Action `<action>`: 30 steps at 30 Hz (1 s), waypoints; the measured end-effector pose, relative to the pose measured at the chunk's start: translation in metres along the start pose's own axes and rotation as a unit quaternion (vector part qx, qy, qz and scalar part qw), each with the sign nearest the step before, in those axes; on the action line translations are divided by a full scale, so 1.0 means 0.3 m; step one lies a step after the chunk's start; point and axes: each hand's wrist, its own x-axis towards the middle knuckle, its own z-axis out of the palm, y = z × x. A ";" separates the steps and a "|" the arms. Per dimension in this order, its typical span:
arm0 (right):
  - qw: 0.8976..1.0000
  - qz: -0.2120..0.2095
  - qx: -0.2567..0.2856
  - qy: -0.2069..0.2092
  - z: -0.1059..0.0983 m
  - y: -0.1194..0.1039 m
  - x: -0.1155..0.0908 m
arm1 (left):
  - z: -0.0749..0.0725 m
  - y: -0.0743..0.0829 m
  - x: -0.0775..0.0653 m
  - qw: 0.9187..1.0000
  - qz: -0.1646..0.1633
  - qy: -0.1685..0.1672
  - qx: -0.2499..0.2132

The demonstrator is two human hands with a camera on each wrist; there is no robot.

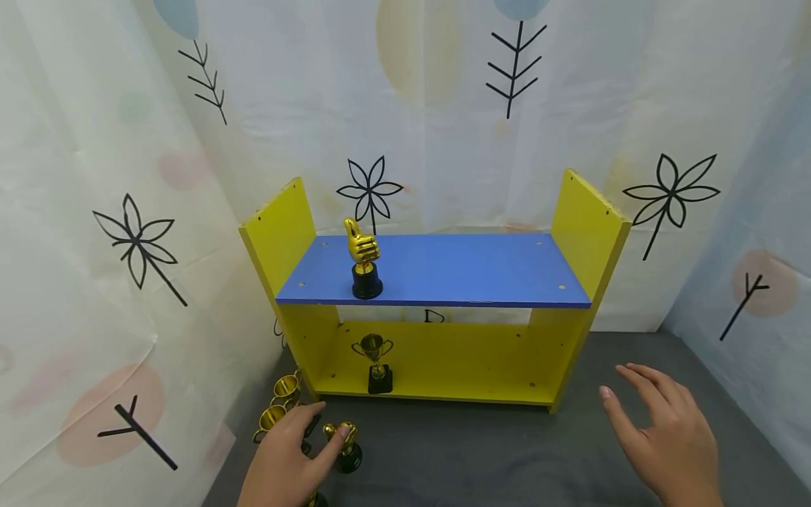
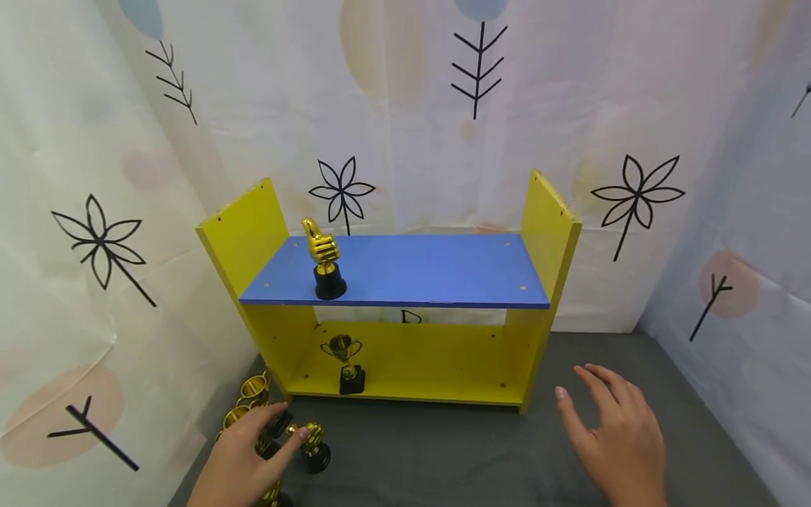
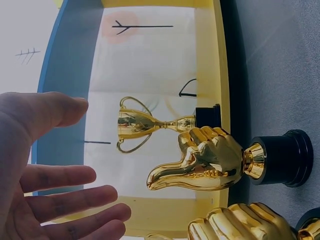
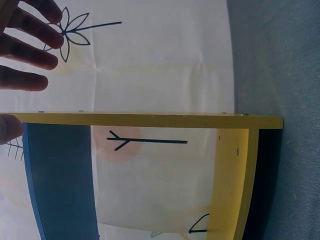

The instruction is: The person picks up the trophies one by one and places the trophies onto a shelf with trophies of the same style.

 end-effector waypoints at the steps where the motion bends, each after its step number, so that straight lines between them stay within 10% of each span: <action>1: 1.000 0.002 -0.003 -0.001 0.001 -0.001 0.000 | 0.001 0.000 -0.001 1.000 -0.001 0.000 0.000; 30: 0.993 0.081 0.047 0.075 -0.002 -0.035 0.036 | 0.032 0.000 -0.009 0.999 -0.011 0.011 -0.029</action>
